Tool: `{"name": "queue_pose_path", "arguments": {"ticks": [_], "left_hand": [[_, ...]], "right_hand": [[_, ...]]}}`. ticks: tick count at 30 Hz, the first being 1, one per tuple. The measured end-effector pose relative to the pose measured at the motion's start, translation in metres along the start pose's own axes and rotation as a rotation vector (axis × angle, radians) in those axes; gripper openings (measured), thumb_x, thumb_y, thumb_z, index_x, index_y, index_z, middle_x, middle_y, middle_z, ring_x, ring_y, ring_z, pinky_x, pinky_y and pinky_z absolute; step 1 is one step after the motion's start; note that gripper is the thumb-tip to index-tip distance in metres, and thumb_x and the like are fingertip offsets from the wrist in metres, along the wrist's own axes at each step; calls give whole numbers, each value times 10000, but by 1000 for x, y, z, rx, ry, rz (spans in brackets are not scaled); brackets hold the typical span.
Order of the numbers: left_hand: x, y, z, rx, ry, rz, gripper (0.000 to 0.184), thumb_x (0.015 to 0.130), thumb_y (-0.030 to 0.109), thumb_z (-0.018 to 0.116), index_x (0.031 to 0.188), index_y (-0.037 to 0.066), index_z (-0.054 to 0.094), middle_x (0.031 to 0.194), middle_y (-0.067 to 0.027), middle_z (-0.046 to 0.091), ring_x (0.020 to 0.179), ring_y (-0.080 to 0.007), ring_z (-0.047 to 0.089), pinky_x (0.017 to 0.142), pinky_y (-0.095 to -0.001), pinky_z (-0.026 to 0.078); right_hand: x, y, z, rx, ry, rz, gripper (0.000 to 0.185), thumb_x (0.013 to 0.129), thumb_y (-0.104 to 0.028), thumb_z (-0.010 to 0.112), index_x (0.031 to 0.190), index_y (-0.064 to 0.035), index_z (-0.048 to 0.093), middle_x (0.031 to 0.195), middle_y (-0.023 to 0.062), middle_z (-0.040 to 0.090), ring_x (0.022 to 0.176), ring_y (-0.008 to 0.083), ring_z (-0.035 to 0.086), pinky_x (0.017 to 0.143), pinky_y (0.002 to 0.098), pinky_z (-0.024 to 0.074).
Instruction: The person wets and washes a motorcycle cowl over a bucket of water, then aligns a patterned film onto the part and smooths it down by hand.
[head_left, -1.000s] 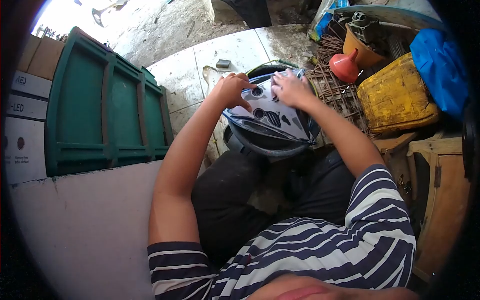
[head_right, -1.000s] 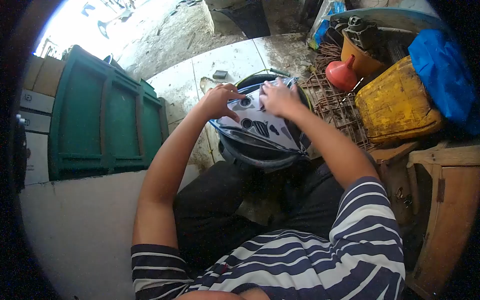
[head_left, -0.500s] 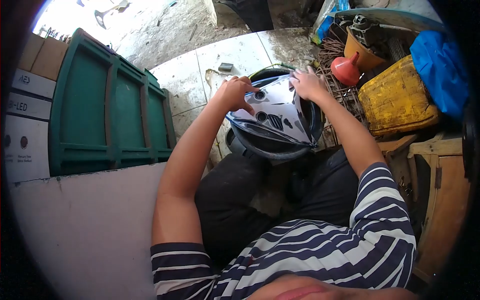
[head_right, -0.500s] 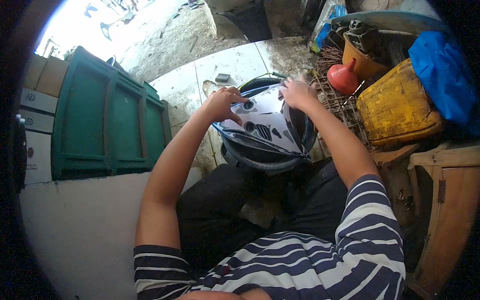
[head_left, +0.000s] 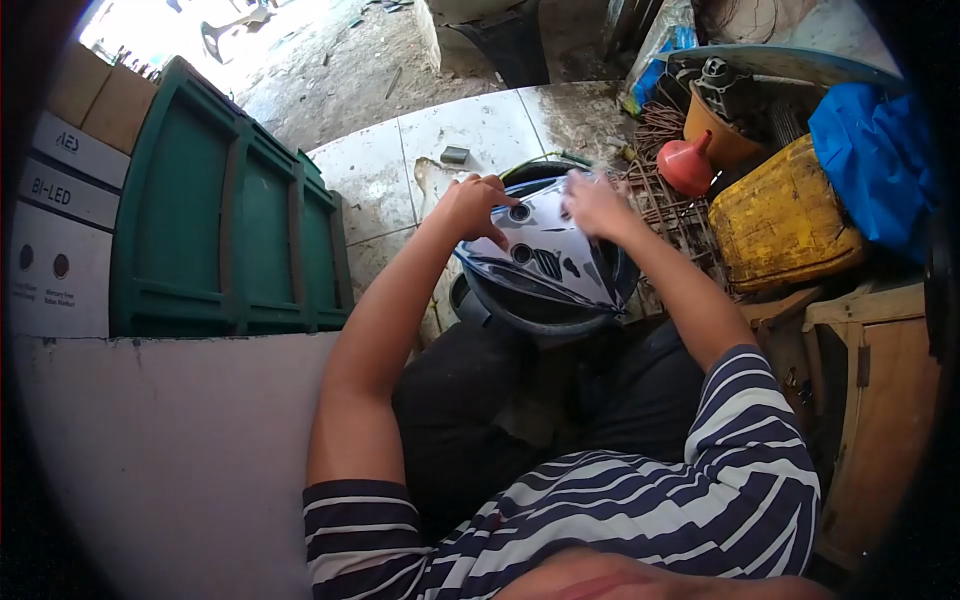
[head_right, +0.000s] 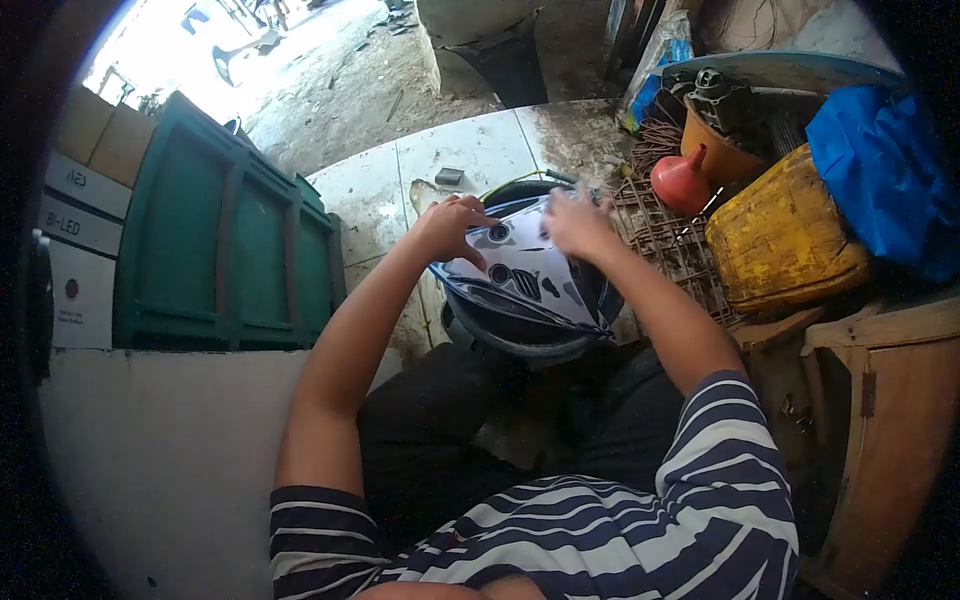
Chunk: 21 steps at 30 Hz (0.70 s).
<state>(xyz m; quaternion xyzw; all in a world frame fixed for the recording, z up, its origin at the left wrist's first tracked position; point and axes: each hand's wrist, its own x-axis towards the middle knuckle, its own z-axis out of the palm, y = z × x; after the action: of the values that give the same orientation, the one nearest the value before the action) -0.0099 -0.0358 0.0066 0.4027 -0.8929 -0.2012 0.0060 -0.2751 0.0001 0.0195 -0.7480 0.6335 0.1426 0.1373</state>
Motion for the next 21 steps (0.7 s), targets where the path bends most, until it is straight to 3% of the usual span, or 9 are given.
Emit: {"name": "queue_pose_path", "arguments": {"ticks": [3, 5, 9, 11, 13, 15, 17, 19, 21], "left_hand": [[2, -1, 3, 6, -6, -12, 822, 560, 494, 979, 1322, 283, 753, 1355, -45, 663, 1275, -309, 597, 1059, -474, 485], [3, -5, 7, 13, -19, -22, 828, 555, 521, 973, 1326, 321, 748, 1388, -13, 654, 1296, -285, 584, 1082, -497, 459], [3, -2, 4, 28, -16, -18, 828, 556, 515, 974, 1326, 310, 748, 1380, -9, 657, 1298, -283, 580, 1080, -508, 456], [2, 0, 0, 21, -19, -6, 831, 562, 499, 976, 1331, 279, 747, 1352, -47, 665, 1285, -308, 587, 1057, -483, 476], [0, 2, -2, 21, -17, -4, 833, 565, 492, 976, 1333, 264, 746, 1338, -65, 669, 1279, -320, 590, 1049, -471, 484], [-1, 3, -1, 33, -10, -5, 834, 565, 495, 977, 1333, 264, 746, 1339, -64, 669, 1278, -320, 590, 1055, -472, 481], [-1, 2, 1, 25, -12, -5, 833, 562, 492, 979, 1330, 266, 748, 1345, -60, 668, 1280, -317, 589, 1066, -471, 472], [1, 2, -1, 27, -12, -10, 828, 562, 486, 982, 1326, 266, 751, 1349, -57, 668, 1284, -313, 588, 1077, -470, 465], [0, 5, -3, 36, -21, -23, 819, 564, 478, 983, 1321, 265, 754, 1353, -55, 669, 1289, -308, 587, 1086, -468, 458]], "right_hand": [[2, -11, 18, 5, 24, -86, 585, 1060, -512, 406, 1516, -170, 536, 1722, 65, 310, 1615, 376, 180, 1209, 772, 181], [-1, -4, -13, 82, -83, 16, 628, 1064, -540, 385, 1544, -155, 510, 1729, 50, 302, 1617, 373, 172, 1213, 766, 174], [21, 31, 13, 122, 46, 175, 629, 1059, -537, 401, 1521, -132, 537, 1719, 56, 324, 1615, 380, 176, 1208, 762, 186], [-2, -7, -18, -24, -139, 45, 659, 1067, -539, 386, 1553, -110, 504, 1738, 49, 288, 1617, 371, 174, 1215, 745, 196], [-10, -32, 9, -8, 95, -51, 599, 1067, -512, 410, 1496, -125, 565, 1639, 76, 437, 1610, 339, 221, 1201, 700, 263], [-10, -29, 14, -42, 100, -32, 603, 1057, -510, 429, 1494, -117, 562, 1632, 72, 451, 1612, 339, 219, 1193, 687, 281], [-15, -15, -35, 148, -183, 74, 678, 1054, -530, 432, 1578, -102, 472, 1688, 51, 394, 1619, 339, 199, 1196, 676, 285], [17, 24, 6, 102, 79, 190, 560, 1055, -526, 450, 1411, -131, 626, 1585, 61, 501, 1608, 346, 222, 1206, 671, 292], [19, 24, 12, 143, 101, 196, 548, 1063, -517, 451, 1402, -126, 631, 1606, 64, 476, 1605, 355, 228, 1214, 666, 291]]}}
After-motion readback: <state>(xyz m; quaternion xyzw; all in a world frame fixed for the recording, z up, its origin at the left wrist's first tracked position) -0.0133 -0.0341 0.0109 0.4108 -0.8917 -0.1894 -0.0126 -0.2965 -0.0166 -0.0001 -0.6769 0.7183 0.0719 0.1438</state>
